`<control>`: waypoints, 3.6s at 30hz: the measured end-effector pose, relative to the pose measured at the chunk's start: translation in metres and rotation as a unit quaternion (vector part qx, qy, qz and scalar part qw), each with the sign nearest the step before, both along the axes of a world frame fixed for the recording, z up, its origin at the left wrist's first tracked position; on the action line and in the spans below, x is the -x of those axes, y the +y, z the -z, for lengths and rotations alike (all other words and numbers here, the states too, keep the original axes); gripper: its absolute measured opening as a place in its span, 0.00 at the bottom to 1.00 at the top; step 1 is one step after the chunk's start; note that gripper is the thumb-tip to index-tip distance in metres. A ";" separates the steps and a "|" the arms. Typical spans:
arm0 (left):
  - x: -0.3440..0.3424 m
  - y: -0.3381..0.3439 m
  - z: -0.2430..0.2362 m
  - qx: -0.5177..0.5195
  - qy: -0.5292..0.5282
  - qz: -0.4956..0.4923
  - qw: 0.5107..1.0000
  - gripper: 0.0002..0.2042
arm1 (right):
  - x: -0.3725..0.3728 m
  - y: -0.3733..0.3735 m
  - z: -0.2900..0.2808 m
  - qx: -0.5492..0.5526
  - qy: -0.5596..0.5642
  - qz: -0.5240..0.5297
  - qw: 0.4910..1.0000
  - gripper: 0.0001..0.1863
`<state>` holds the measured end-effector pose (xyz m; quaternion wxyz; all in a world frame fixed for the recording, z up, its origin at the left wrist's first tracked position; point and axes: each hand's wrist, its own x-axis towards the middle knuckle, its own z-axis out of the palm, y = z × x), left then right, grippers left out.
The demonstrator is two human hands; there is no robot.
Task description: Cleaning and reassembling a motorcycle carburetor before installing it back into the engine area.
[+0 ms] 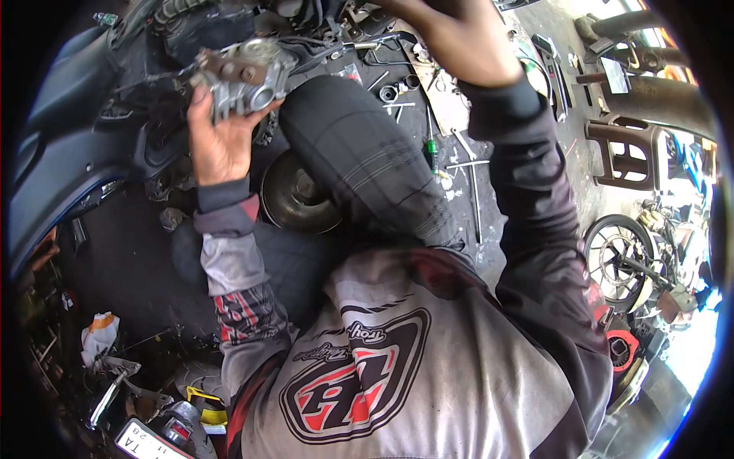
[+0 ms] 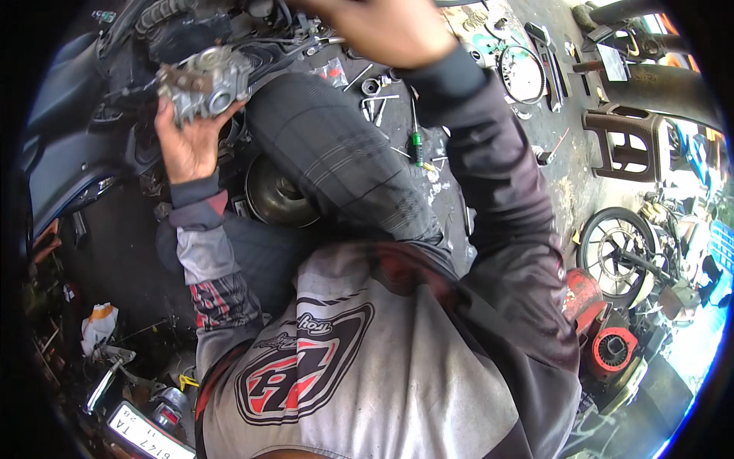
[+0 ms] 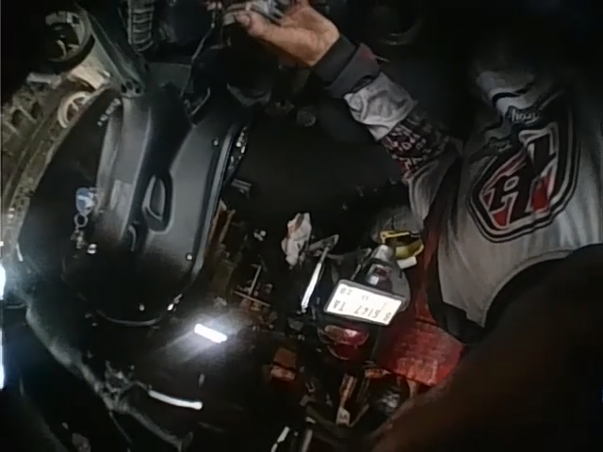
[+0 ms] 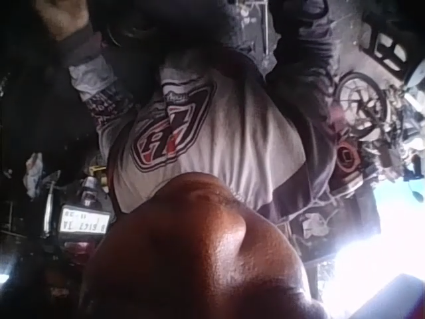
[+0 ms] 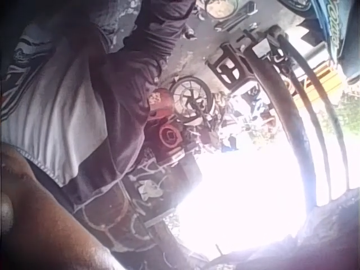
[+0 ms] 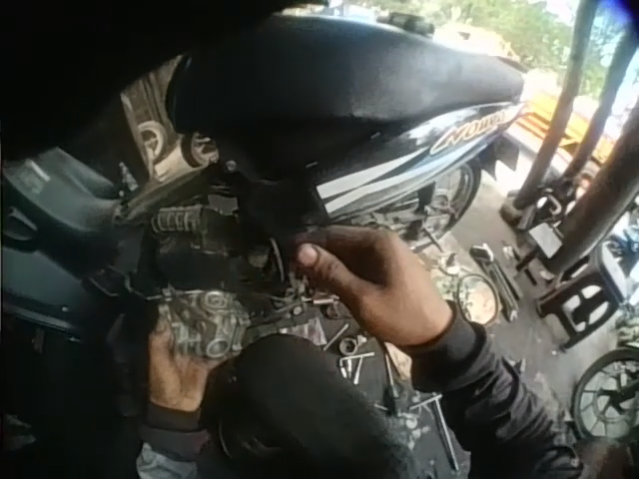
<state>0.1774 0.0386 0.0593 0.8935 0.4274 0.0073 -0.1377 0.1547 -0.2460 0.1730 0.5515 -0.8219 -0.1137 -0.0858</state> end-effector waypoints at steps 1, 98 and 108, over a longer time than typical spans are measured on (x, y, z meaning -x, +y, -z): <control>0.000 0.001 0.000 -0.002 0.006 -0.004 1.000 0.29 | 0.003 -0.029 0.027 -0.023 -0.006 0.031 0.999 0.17; 0.005 0.004 -0.014 -0.227 -0.190 -0.160 0.942 0.28 | 0.003 0.119 0.047 -0.063 -0.223 -0.148 0.961 0.09; -0.006 -0.007 0.001 -0.212 -0.212 -0.165 0.940 0.22 | -0.041 0.123 0.027 -0.068 -0.128 -0.132 0.981 0.10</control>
